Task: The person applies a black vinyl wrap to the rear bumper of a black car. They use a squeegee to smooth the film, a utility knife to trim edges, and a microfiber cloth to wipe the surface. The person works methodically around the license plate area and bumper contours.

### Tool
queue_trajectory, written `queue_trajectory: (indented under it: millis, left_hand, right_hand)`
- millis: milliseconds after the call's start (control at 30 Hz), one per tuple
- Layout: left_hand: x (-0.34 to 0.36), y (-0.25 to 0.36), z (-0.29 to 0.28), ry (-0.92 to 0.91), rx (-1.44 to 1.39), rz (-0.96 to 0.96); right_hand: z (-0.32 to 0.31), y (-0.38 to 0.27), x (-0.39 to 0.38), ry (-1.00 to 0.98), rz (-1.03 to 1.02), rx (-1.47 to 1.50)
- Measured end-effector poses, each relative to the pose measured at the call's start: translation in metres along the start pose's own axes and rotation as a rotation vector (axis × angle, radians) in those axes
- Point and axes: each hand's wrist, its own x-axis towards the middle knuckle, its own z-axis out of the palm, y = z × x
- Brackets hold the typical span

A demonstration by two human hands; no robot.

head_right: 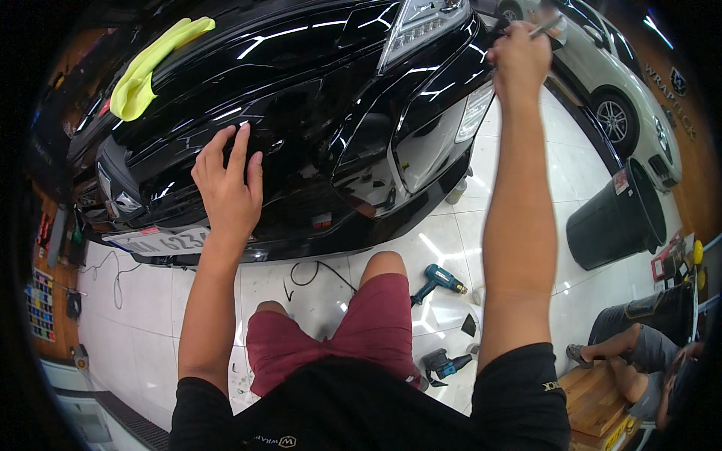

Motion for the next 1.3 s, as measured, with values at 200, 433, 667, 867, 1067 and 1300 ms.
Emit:
queue_trajectory:
  millis: [200, 433, 667, 867, 1067, 1300]
  left_hand:
    - [0.014, -0.016, -0.011, -0.055, 0.05, 0.101]
    - [0.025, -0.02, -0.01, -0.068, -0.073, 0.167]
    - [-0.006, -0.039, -0.04, -0.115, -0.13, 0.051]
    - [-0.077, -0.037, -0.077, -0.237, -0.425, -0.152]
    - [-0.066, -0.099, -0.119, -0.111, -0.529, -0.346]
    - [0.101, -0.223, -0.101, 0.12, -0.183, -0.073]
  right_hand:
    - [-0.081, -0.043, -0.056, -0.142, 0.017, -0.444]
    - [-0.411, 0.032, -0.179, -0.167, 0.259, -1.742]
    - [-0.463, -0.002, -0.235, -0.011, 0.563, -1.893]
    - [-0.463, -0.025, -0.224, -0.16, 0.702, -1.954]
    - [-0.481, -0.012, -0.171, -0.186, 0.309, -1.513]
    - [0.002, -0.091, -0.126, -0.599, 0.059, -0.833]
